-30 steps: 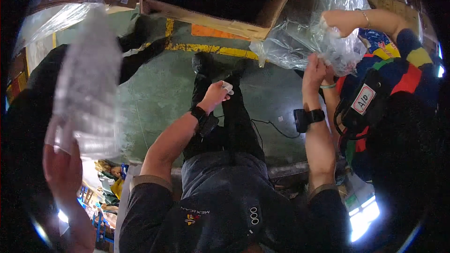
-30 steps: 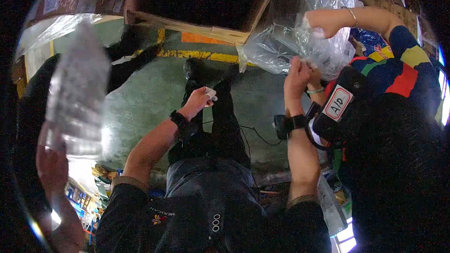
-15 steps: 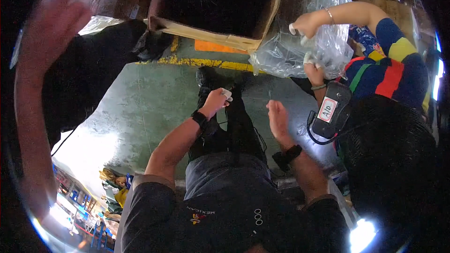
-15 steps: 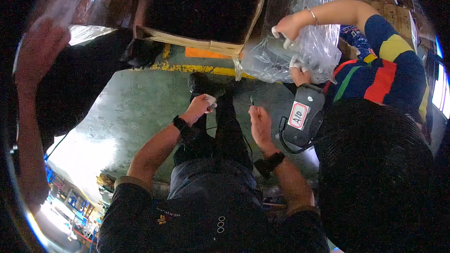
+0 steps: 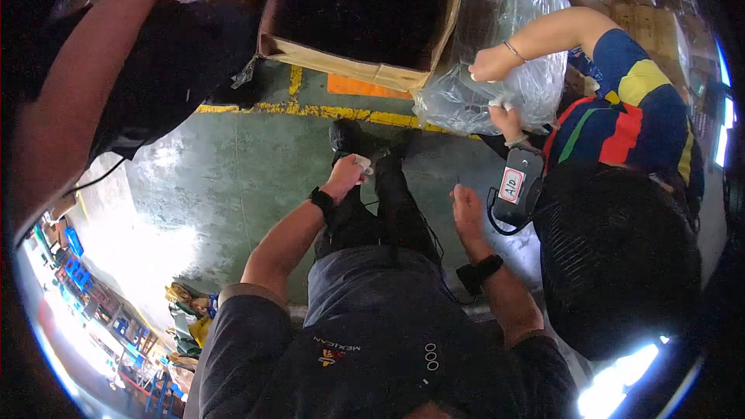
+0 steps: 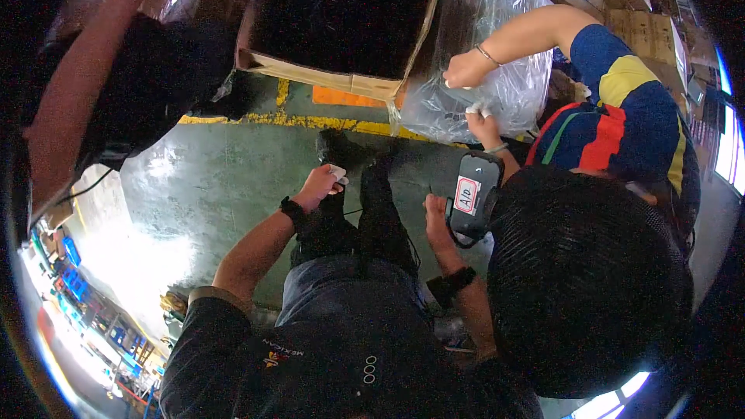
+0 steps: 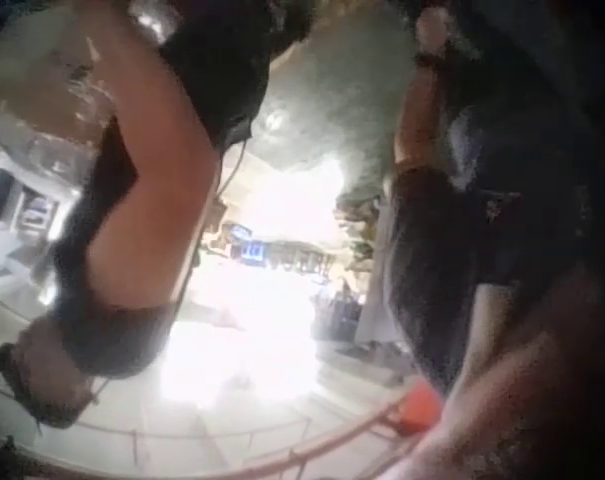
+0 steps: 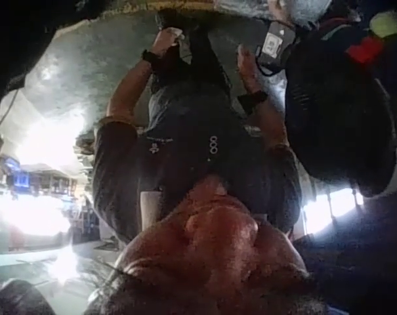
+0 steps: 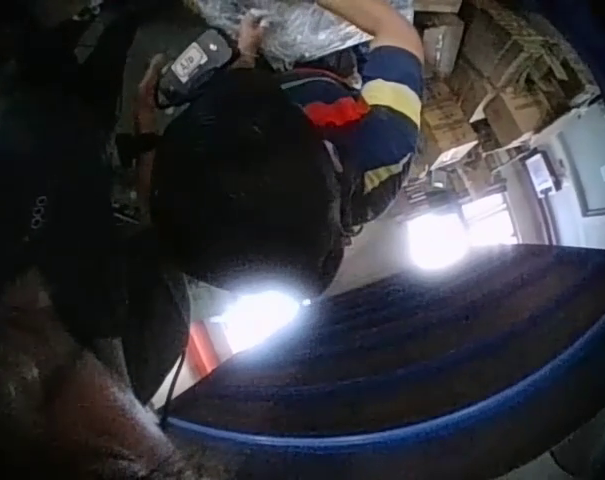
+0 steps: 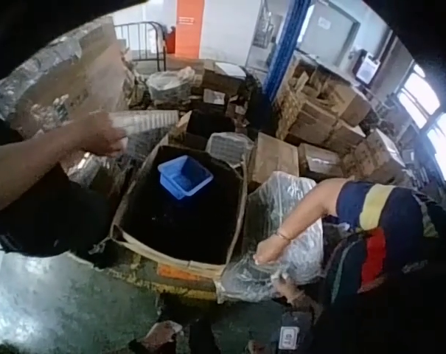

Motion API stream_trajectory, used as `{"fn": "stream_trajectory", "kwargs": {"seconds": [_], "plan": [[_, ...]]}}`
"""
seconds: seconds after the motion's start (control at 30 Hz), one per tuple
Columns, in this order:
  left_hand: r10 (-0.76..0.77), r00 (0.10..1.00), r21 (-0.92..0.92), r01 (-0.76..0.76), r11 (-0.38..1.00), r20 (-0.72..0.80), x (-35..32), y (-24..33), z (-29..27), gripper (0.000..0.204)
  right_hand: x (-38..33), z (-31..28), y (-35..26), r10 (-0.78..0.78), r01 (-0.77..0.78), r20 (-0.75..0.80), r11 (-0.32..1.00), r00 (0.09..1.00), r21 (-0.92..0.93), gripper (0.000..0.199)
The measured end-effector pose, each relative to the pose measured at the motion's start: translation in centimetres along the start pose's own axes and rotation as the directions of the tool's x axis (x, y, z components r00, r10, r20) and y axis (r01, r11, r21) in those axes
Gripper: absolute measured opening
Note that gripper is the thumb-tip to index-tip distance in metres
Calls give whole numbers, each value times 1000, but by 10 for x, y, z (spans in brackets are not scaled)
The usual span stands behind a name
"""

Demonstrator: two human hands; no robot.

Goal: The person walks to a workstation and uses shears to cut open a large plastic bag held by another worker. They remove small white components and plastic trays from the bag before walking back to a green workbench.

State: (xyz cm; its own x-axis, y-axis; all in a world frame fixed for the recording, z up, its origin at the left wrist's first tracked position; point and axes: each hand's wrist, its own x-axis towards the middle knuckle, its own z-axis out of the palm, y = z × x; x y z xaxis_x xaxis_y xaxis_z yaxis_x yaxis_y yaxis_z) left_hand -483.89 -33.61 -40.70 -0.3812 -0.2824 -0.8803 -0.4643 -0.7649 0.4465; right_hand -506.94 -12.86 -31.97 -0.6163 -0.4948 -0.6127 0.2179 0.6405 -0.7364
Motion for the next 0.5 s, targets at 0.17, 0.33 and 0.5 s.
{"fn": "stream_trajectory", "kwargs": {"seconds": [0.17,0.33,0.5], "plan": [[-9,1000,-22,10,1000,28,-2,3,-1,20,-13,8,-7,-2,6,39,994,999,-113,35],[-13,1000,-46,12,999,-13,-1,0,-15,20,-21,27,-23,20,0,70,960,997,-279,36],[-15,1000,-11,15,1000,-13,-2,1,-18,21,-28,34,-36,40,-33,17,960,999,-277,35]]}}
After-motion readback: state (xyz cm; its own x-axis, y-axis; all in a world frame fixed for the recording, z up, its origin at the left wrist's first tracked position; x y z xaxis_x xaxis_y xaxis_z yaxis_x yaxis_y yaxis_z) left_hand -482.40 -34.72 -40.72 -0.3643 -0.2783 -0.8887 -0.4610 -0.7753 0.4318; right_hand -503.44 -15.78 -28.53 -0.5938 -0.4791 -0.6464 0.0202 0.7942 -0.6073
